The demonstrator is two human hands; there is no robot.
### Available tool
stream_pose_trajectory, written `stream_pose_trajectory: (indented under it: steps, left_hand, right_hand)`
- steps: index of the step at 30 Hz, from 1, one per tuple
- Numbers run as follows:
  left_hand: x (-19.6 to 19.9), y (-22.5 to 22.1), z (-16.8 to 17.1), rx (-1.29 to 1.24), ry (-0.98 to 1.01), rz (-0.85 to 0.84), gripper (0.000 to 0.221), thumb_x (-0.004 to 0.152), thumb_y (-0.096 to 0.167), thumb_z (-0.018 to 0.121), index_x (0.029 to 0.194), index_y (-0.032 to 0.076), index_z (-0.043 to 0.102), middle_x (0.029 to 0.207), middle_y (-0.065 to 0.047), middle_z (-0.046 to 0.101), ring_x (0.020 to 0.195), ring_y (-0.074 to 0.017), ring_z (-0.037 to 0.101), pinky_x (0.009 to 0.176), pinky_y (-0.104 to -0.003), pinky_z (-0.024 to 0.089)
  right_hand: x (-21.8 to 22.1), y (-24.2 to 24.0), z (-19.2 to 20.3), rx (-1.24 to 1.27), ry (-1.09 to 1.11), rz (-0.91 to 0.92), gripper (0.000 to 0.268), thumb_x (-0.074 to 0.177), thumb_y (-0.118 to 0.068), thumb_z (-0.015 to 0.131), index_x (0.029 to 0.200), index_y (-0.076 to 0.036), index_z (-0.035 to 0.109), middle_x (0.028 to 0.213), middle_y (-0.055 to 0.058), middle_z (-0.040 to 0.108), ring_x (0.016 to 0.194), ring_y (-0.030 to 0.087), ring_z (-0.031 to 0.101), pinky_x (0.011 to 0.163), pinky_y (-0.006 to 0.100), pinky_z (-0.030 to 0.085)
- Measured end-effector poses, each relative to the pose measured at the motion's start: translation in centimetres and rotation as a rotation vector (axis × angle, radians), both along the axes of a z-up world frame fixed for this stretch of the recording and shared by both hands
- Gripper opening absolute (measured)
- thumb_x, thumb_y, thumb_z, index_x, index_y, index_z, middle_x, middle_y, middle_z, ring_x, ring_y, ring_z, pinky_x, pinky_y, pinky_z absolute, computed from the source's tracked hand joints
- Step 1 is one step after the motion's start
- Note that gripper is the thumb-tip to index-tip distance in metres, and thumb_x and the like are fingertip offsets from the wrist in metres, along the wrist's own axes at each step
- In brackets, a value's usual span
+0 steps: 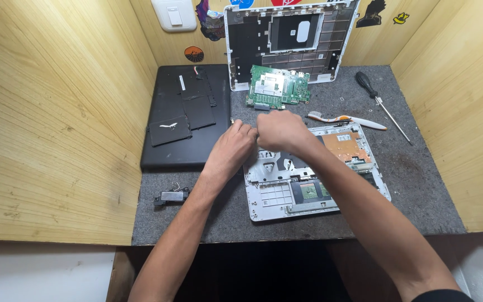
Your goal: Disassembling a laptop to clean internal components using a screwdriver and a toothbrush.
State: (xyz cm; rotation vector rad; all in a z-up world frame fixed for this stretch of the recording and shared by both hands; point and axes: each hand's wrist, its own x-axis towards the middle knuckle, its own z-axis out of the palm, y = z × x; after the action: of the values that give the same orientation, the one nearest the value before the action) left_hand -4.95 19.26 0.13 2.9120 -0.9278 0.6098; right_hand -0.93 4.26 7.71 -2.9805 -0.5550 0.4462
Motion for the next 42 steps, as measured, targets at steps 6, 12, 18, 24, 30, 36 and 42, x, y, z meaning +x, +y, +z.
stream_pose_trajectory:
  steps: [6,12,18,24,30,36,42]
  left_hand:
    - [-0.2,0.0,0.4,0.008,0.013,0.009,0.013,0.094,0.004,0.063,0.104,0.005,0.072,0.082,-0.008,0.066,0.087,-0.0147,0.056,0.08,-0.02,0.052]
    - [0.2,-0.1,0.9,-0.062,0.114,0.028,0.01,0.096,0.006,0.06,0.093,0.006,0.069,0.074,-0.004,0.061,0.082,-0.0122,0.055,0.072,-0.02,0.053]
    - [-0.4,-0.1,2.9,-0.225,0.243,0.006,0.01,0.098,0.008,0.057,0.093,0.006,0.065,0.077,-0.006,0.059,0.085,-0.0163,0.057,0.073,-0.026,0.055]
    - [-0.7,0.1,4.2,-0.358,0.398,-0.008,0.02,0.103,0.005,0.05,0.106,0.003,0.069,0.084,-0.007,0.061,0.084,-0.017,0.058,0.074,-0.028,0.053]
    - [0.3,-0.6,2.5,-0.265,0.314,0.061,0.05,0.081,-0.022,0.046,0.115,0.007,0.069,0.105,-0.007,0.07,0.097,-0.0246,0.059,0.082,-0.041,0.049]
    - [1.2,-0.2,4.7,-0.103,0.19,0.122,0.021,0.099,0.008,0.058,0.107,0.018,0.075,0.087,-0.002,0.069,0.092,-0.0182,0.058,0.085,-0.033,0.046]
    - [1.3,-4.0,9.2,-0.272,0.434,0.111,0.018,0.097,0.015,0.062,0.108,0.012,0.077,0.087,-0.007,0.071,0.087,-0.0215,0.063,0.08,-0.035,0.049]
  right_hand:
    - [7.0,-0.2,-4.8,-0.09,0.132,0.061,0.032,0.088,-0.023,0.053,0.107,-0.009,0.075,0.079,0.017,0.075,0.074,0.039,0.075,0.069,0.067,0.056]
    - [1.3,-1.0,2.5,-0.049,0.194,0.053,0.031,0.085,-0.013,0.055,0.103,-0.009,0.079,0.089,0.021,0.076,0.088,0.044,0.074,0.082,0.067,0.054]
    - [-2.2,-2.4,4.9,0.003,0.197,0.042,0.034,0.093,-0.017,0.055,0.118,-0.011,0.078,0.108,0.024,0.076,0.108,0.044,0.072,0.096,0.06,0.052]
    - [-6.1,-14.5,8.8,0.604,-0.24,-0.307,0.026,0.093,-0.01,0.063,0.114,-0.002,0.077,0.077,0.026,0.072,0.073,0.039,0.067,0.081,0.05,0.052]
    - [0.6,-27.2,-2.6,0.659,-0.59,-0.53,0.013,0.101,-0.024,0.07,0.099,-0.011,0.071,0.066,-0.001,0.056,0.062,0.014,0.044,0.062,0.034,0.037]
    - [2.1,-27.2,-8.7,0.414,-0.733,-0.364,0.019,0.096,-0.02,0.074,0.113,-0.013,0.077,0.088,0.012,0.068,0.085,0.035,0.07,0.075,0.044,0.055]
    - [1.6,-27.2,-8.3,0.259,-0.62,-0.342,0.023,0.1,-0.025,0.068,0.12,-0.021,0.078,0.093,0.007,0.067,0.1,0.029,0.067,0.089,0.043,0.053]
